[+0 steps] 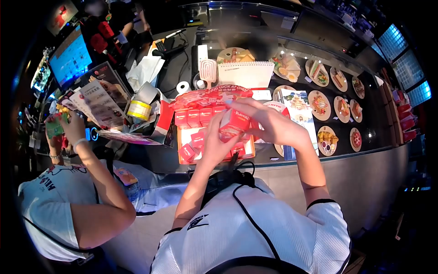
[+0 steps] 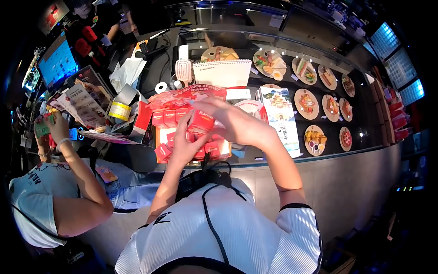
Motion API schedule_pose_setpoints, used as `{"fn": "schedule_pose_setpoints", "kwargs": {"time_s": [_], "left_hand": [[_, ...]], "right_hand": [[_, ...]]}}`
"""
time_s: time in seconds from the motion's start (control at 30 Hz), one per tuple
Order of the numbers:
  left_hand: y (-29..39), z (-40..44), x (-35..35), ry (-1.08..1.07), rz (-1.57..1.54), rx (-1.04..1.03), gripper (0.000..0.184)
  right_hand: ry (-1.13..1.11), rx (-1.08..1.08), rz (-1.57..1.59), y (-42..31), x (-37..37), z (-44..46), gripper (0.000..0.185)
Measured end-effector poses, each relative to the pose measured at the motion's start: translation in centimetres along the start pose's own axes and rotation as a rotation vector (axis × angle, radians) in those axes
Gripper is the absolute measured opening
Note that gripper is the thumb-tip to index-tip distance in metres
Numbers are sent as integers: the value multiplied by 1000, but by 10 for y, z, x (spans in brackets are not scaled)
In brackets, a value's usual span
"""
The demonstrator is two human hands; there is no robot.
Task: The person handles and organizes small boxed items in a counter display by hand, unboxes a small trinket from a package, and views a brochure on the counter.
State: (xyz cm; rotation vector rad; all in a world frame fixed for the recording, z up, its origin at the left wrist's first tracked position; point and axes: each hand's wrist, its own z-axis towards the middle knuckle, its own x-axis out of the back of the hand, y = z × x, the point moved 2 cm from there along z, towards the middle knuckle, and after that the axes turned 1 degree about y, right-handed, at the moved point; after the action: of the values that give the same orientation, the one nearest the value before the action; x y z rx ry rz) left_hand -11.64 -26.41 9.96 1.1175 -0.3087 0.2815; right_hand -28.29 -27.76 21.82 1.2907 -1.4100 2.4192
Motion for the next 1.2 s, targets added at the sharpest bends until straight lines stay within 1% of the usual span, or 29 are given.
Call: {"fn": "schedule_pose_setpoints", "kwargs": {"time_s": [0.03, 0.13, 0.17, 0.23, 0.27, 0.33, 0.4, 0.47, 0.5, 0.6, 0.63, 0.73, 0.77, 0.83, 0.93, 0.97, 1.03, 1.13, 1.2], "left_hand": [[1, 0, 1, 37, 17, -1, 69], [-1, 1, 0, 44, 29, -20, 73], [-1, 1, 0, -2, 47, 42, 75], [1, 4, 12, 37, 155, -55, 76], [0, 5, 17, 56, 207, -106, 77], [-12, -1, 30, 118, 236, -35, 70], [-28, -12, 46, 171, 298, 8, 66], [-40, -26, 59, 204, 223, 106, 62], [-45, -32, 63, 255, 213, 156, 55], [-52, -49, 73, 320, 183, 224, 48], [-52, -53, 76, 344, 194, 247, 42], [-63, -68, 80, 385, 178, 241, 40], [-67, -72, 81, 394, 192, 241, 36], [-63, -76, 80, 397, 181, 260, 34], [-59, -77, 79, 400, 177, 264, 30], [-60, -77, 78, 401, 170, 261, 30], [-60, -78, 78, 392, 169, 260, 29], [-62, -77, 76, 357, 182, 255, 28], [-66, -77, 75, 325, 189, 247, 30]], "right_hand": [[8, -20, -24, 2, -2, 0, 59], [0, -72, -110, 11, -10, 0, 62], [-12, -92, -148, 16, -12, 2, 62], [-12, -123, -198, 32, -16, 7, 66], [-60, -178, -246, 44, -20, 11, 64], [-148, -288, -341, 69, -31, 17, 61], [-112, -260, -392, 92, -46, 19, 61], [-78, -233, -438, 119, -67, 20, 60], [-51, -195, -447, 122, -75, 22, 60], [-142, -419, -351, 135, -93, 28, 67], [-103, -339, -331, 132, -96, 26, 70], [-73, -378, -296, 148, -117, 34, 77], [-83, -411, -263, 153, -119, 34, 80], [-103, -474, -200, 146, -115, 37, 86], [-52, -389, -232, 165, -126, 32, 93], [-46, -409, -215, 172, -128, 29, 90], [-30, -452, -181, 156, -120, 30, 85], [4, -409, -181, 166, -122, 28, 77], [24, -430, -216, 169, -126, 28, 72]]}}
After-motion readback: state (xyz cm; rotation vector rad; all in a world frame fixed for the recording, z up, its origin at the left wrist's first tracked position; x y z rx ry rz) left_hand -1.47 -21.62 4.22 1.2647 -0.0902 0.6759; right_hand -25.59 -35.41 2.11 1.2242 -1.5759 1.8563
